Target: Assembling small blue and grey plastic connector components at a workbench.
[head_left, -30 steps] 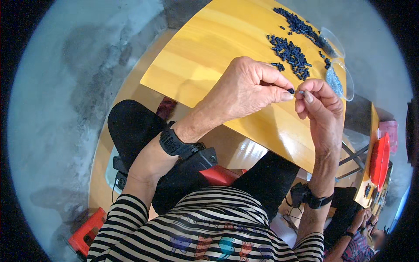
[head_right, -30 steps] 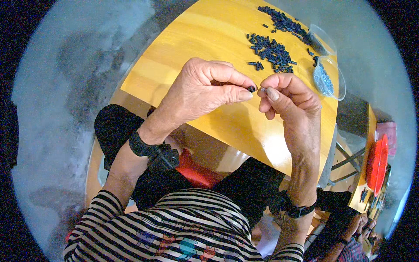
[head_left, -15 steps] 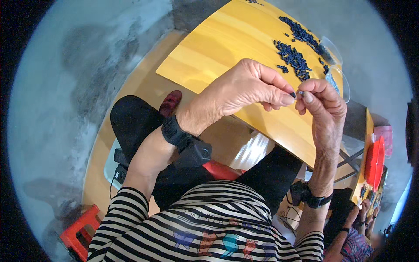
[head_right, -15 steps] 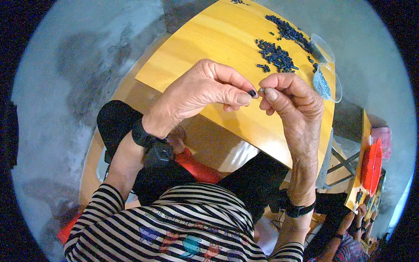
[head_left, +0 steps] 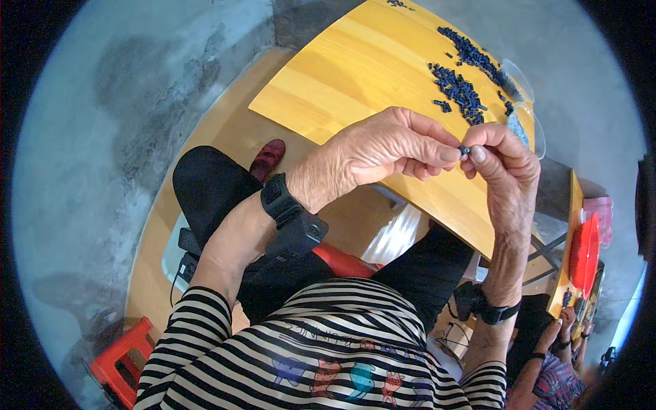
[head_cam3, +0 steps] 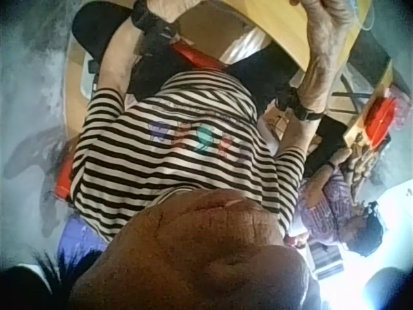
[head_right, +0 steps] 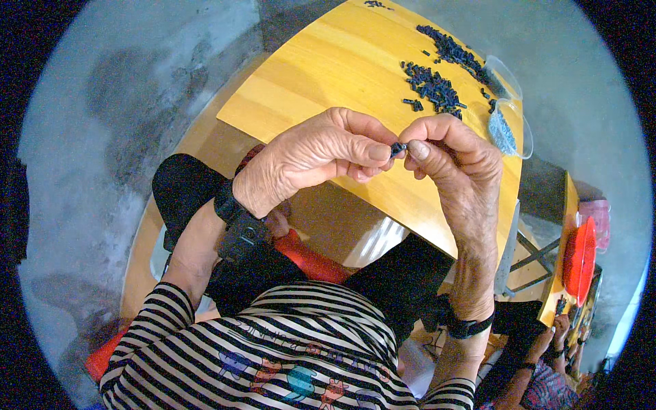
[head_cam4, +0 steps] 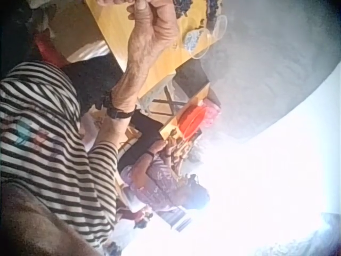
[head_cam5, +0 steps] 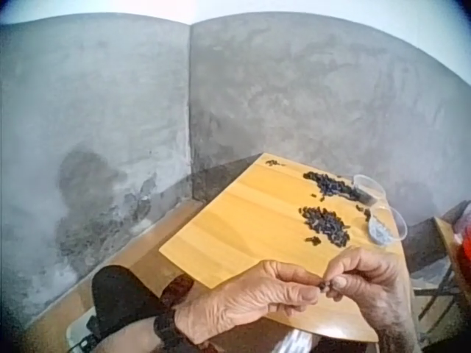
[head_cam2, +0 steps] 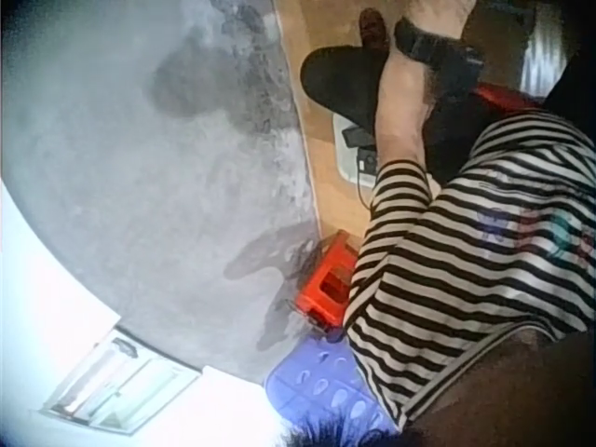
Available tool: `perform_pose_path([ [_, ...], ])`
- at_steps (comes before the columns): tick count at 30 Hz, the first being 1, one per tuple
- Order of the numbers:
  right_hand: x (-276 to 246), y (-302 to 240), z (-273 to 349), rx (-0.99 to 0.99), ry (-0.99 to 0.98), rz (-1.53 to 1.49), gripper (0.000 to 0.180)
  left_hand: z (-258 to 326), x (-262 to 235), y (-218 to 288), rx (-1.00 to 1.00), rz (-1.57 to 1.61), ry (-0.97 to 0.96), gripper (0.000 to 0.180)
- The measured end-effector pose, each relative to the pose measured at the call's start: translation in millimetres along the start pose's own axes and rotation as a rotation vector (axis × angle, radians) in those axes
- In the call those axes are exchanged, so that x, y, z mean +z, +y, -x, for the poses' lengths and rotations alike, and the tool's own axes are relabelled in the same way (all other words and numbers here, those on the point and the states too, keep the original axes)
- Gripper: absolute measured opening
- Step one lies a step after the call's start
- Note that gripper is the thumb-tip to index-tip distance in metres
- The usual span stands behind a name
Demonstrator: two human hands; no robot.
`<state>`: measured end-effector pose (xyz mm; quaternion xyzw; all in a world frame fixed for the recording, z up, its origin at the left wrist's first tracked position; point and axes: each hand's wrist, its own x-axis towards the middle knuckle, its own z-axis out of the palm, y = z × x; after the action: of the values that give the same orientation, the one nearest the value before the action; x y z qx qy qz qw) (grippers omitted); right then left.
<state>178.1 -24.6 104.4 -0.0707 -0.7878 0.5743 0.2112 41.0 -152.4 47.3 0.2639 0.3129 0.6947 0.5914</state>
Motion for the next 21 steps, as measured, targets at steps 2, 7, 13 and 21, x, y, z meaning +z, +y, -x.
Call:
perform_pose_path([
  [2,-2.3,-1.2,0.9,0.0,-0.009,0.043,0.006,-0.2,1.7,0.4,-0.013,-0.005,0.001,0.021],
  [7,-2.4,-5.3,-1.7,-0.014,-0.037,0.117,0.005,-2.7,-1.2,-2.5,-0.024,-0.001,-0.009,0.021],
  [13,-4.9,-9.0,-3.4,-0.046,-0.079,0.181,0.004,-2.1,-0.6,-1.7,-0.025,-0.002,0.0,0.019],
  [21,-10.1,3.3,-2.4,0.05,-0.044,-0.133,0.009,1.1,4.9,2.9,0.054,-0.117,0.003,0.018],
])
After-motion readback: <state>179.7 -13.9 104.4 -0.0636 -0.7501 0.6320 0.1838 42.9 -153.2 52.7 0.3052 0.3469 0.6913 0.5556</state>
